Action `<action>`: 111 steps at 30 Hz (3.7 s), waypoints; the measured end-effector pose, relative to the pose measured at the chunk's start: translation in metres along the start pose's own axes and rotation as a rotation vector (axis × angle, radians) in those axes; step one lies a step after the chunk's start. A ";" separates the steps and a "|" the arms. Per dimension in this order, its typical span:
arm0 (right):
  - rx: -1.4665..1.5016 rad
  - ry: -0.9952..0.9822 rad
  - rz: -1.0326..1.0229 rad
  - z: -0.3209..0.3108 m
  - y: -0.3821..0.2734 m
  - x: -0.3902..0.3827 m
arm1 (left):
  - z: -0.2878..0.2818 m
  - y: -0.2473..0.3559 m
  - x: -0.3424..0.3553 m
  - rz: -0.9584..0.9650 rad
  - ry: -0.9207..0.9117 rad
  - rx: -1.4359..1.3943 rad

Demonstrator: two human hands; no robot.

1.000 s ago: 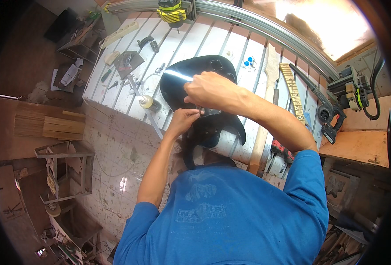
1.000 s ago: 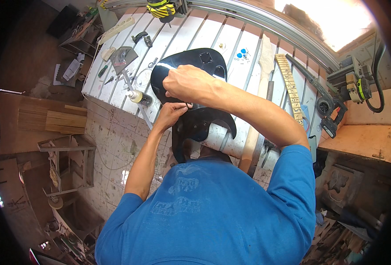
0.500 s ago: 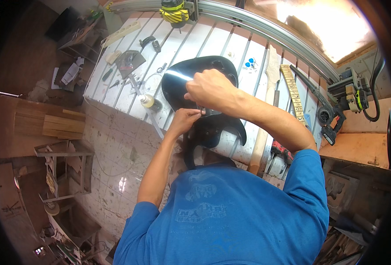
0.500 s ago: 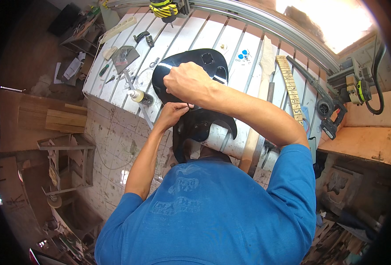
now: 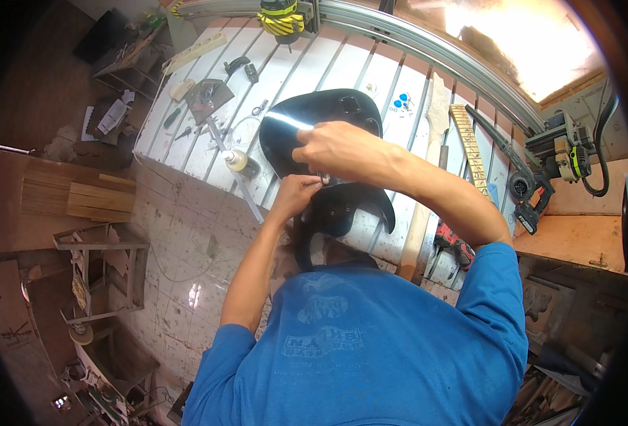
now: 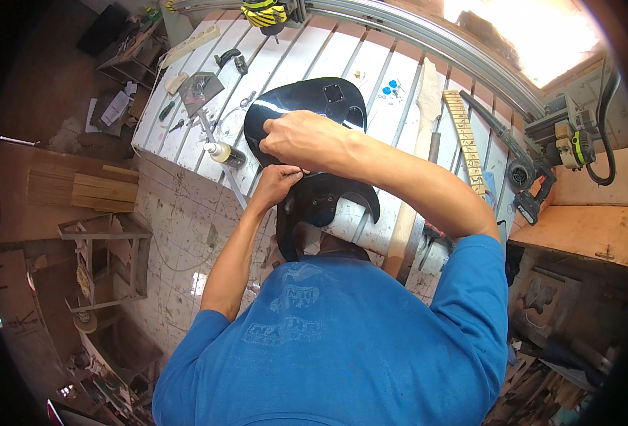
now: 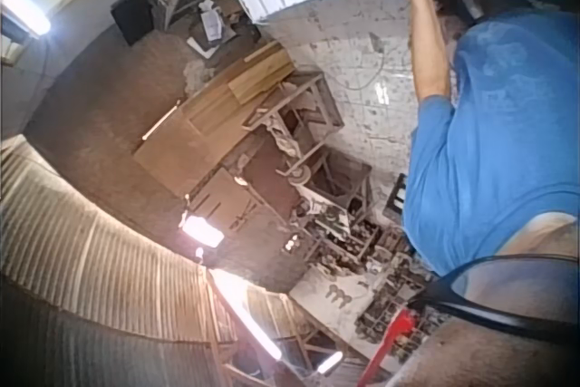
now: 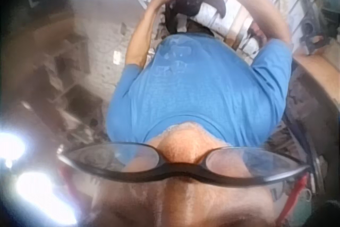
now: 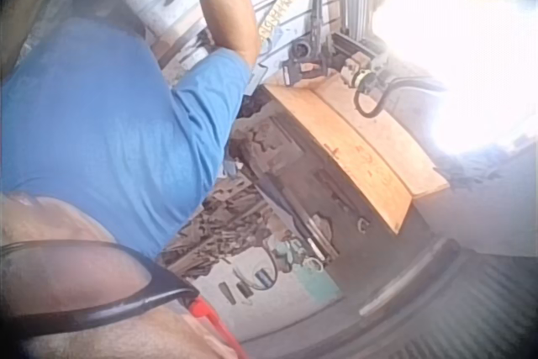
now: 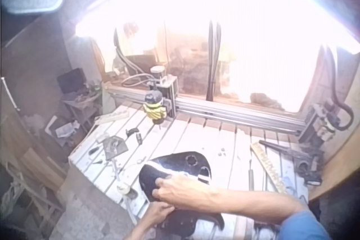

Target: The person solders wires and installs electronic components into the body of an electric guitar using a soldering iron and wire cutters. They then turn the guitar over and use a screwdriver to attach a metal plate to the back of the instrument.

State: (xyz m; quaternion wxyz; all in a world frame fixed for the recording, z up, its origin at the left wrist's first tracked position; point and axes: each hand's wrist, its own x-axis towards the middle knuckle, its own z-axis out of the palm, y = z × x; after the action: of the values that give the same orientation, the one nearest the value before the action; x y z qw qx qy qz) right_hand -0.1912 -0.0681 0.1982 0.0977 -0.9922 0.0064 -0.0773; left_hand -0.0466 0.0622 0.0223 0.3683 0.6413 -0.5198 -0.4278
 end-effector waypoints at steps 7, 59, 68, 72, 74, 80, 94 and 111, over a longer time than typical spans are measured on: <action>0.041 0.012 -0.035 -0.005 -0.005 0.000 | 0.000 0.006 -0.005 0.000 0.023 0.008; -0.007 -0.264 0.175 -0.010 -0.011 -0.002 | 0.006 0.016 -0.010 0.166 0.169 0.321; 0.064 -0.229 0.231 -0.016 -0.021 -0.005 | 0.006 0.013 -0.009 0.202 0.169 0.314; 0.024 -0.134 -0.119 -0.005 -0.013 -0.008 | 0.007 0.003 -0.007 0.206 0.174 0.337; 0.058 -0.133 -0.270 -0.016 -0.012 -0.008 | 0.010 -0.004 -0.005 0.290 0.218 0.262; 0.052 -0.240 0.153 -0.020 -0.030 -0.005 | 0.011 0.004 -0.006 0.282 0.222 0.328; -0.010 -0.135 -0.086 -0.007 -0.015 -0.005 | 0.010 0.000 -0.006 0.203 0.178 0.348; 0.099 -0.068 -0.012 -0.013 -0.021 -0.015 | 0.012 0.001 -0.006 0.228 0.194 0.351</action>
State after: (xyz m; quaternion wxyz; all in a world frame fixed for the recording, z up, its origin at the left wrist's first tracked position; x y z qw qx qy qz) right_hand -0.2078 -0.0495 0.2130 0.1463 -0.9882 -0.0065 -0.0442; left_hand -0.0588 0.0679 0.0197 0.3451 0.6709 -0.6174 -0.2226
